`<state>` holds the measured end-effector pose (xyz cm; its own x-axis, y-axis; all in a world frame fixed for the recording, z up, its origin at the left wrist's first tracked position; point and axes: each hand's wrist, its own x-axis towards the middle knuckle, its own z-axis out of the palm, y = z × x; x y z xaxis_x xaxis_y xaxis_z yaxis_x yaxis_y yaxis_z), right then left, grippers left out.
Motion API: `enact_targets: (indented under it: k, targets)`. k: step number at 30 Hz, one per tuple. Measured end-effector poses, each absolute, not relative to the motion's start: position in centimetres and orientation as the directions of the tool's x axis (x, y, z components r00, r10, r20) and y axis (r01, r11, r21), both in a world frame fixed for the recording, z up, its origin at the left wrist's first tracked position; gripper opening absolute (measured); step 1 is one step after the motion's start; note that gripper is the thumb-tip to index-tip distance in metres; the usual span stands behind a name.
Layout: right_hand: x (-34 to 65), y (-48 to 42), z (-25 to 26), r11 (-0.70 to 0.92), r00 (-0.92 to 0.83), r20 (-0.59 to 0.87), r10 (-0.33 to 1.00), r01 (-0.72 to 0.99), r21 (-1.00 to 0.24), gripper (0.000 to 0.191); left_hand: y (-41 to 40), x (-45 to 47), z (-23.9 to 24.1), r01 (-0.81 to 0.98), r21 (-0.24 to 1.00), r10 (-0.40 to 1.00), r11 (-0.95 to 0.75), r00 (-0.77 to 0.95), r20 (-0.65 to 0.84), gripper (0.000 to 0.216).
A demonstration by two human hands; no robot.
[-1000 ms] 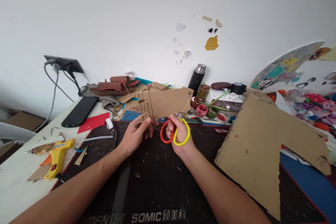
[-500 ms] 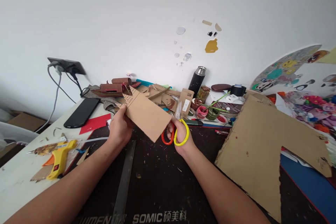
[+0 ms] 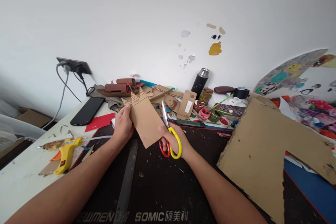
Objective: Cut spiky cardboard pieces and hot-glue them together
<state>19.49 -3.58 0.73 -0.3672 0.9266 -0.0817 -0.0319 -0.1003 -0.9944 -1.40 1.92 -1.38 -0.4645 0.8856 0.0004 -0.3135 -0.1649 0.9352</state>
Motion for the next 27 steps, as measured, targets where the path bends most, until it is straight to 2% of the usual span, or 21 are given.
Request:
enact_targets:
  k: [3, 9, 11, 18, 27]
  targets:
    - [19.5, -3.3, 0.7, -0.088, -0.297, -0.080, 0.952, -0.016, -0.996, 0.054, 1.5, -1.0, -1.5, -0.299, 0.944, 0.912, -0.140, -0.411, 0.006, 0.045]
    - [19.9, -2.5, 0.2, -0.097, -0.125, -0.084, 0.989, -0.104, -0.990, 0.053, -0.6, 0.7, -1.0, -0.197, 0.980, 1.000, -0.018, 0.008, 0.020, 0.053]
    - [19.9, -2.4, 0.1, -0.090, -0.115, -0.076, 0.990, -0.120, -0.989, 0.053, -1.0, 1.0, -0.7, -0.168, 0.986, 0.997, 0.009, 0.083, 0.005, 0.056]
    - [19.6, -2.7, 0.4, -0.121, -0.216, -0.098, 0.971, -0.095, -0.988, 0.061, -0.3, 0.8, -0.4, -0.267, 0.963, 0.997, 0.048, -0.038, -0.060, 0.061]
    - [19.6, -2.9, 0.2, -0.157, -0.316, -0.114, 0.942, -0.116, -0.981, 0.078, 0.6, -0.3, 0.0, -0.349, 0.935, 0.964, -0.058, -0.265, -0.039, 0.058]
